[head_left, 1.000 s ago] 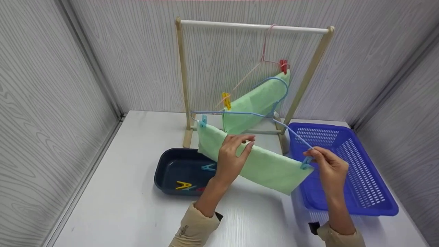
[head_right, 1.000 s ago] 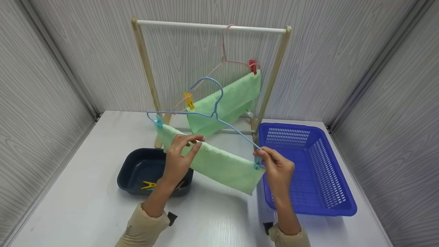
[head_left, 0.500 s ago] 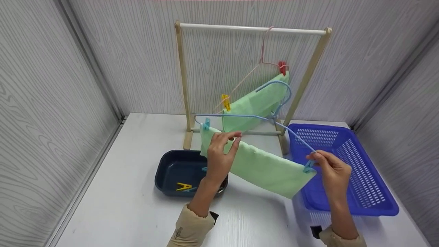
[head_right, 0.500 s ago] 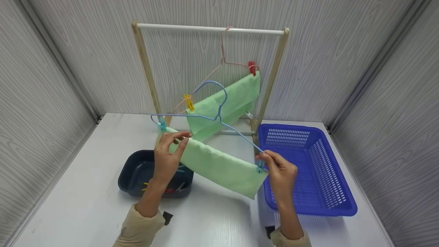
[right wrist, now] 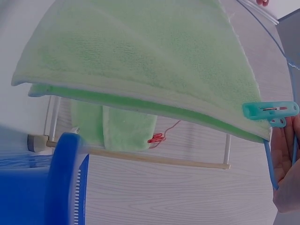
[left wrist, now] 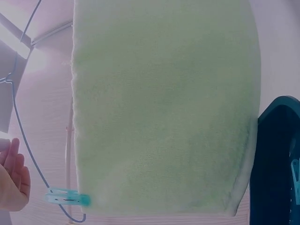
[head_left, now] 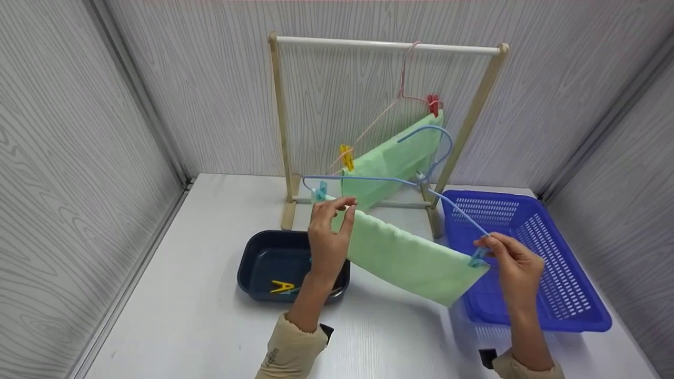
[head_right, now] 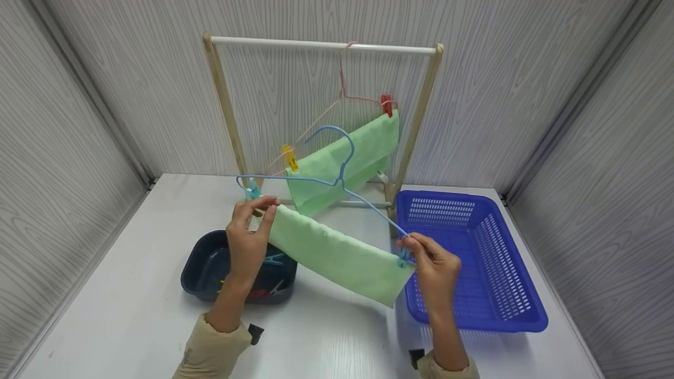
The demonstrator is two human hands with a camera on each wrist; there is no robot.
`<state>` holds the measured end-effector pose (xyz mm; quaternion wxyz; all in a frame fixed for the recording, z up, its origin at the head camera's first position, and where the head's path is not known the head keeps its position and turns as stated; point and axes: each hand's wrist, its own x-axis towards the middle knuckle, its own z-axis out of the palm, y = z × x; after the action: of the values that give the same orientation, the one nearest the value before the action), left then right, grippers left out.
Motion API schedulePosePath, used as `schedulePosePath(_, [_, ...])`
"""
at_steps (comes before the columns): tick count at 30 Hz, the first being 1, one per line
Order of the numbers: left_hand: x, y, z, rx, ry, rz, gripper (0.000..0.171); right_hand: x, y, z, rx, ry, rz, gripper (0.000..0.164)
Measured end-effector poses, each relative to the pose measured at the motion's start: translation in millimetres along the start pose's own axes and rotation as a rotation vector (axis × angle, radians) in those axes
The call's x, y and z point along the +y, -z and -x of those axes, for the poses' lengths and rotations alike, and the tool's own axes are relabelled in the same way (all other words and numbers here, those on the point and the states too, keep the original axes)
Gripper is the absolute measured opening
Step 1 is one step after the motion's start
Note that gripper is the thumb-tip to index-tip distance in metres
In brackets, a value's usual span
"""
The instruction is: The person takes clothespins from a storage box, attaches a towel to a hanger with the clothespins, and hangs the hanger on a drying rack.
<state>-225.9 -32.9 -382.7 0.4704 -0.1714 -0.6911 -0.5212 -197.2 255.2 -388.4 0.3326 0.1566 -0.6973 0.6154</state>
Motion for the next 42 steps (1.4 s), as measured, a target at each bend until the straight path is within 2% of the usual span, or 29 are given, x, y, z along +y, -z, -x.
schedulePosePath(4, [-1.1,0.0,1.3,-0.001,0.005,0.001,0.014,0.5,0.6,0.9,0.004,-0.009,0.041,0.011])
schedulePosePath(9, [-1.7,0.2,0.9,0.002,-0.003,-0.002,0.013,1.9,1.8,0.7,0.006,-0.022,-0.003,0.012])
schedulePosePath(21, [-5.2,2.8,1.8,-0.015,0.026,-0.020,0.014,2.5,2.0,0.9,0.014,-0.010,0.033,0.013])
schedulePosePath(28, [-6.0,4.8,0.6,-0.008,0.031,-0.013,0.014,2.6,2.1,0.9,0.012,-0.002,-0.007,0.012])
schedulePosePath(35, [-6.9,5.5,-0.7,-0.007,0.032,-0.019,0.014,3.0,3.0,0.8,0.020,-0.008,0.063,0.013])
schedulePosePath(42, [-7.2,6.5,-2.2,-0.004,0.039,-0.016,0.015,2.4,3.7,0.7,0.020,-0.003,0.064,0.012])
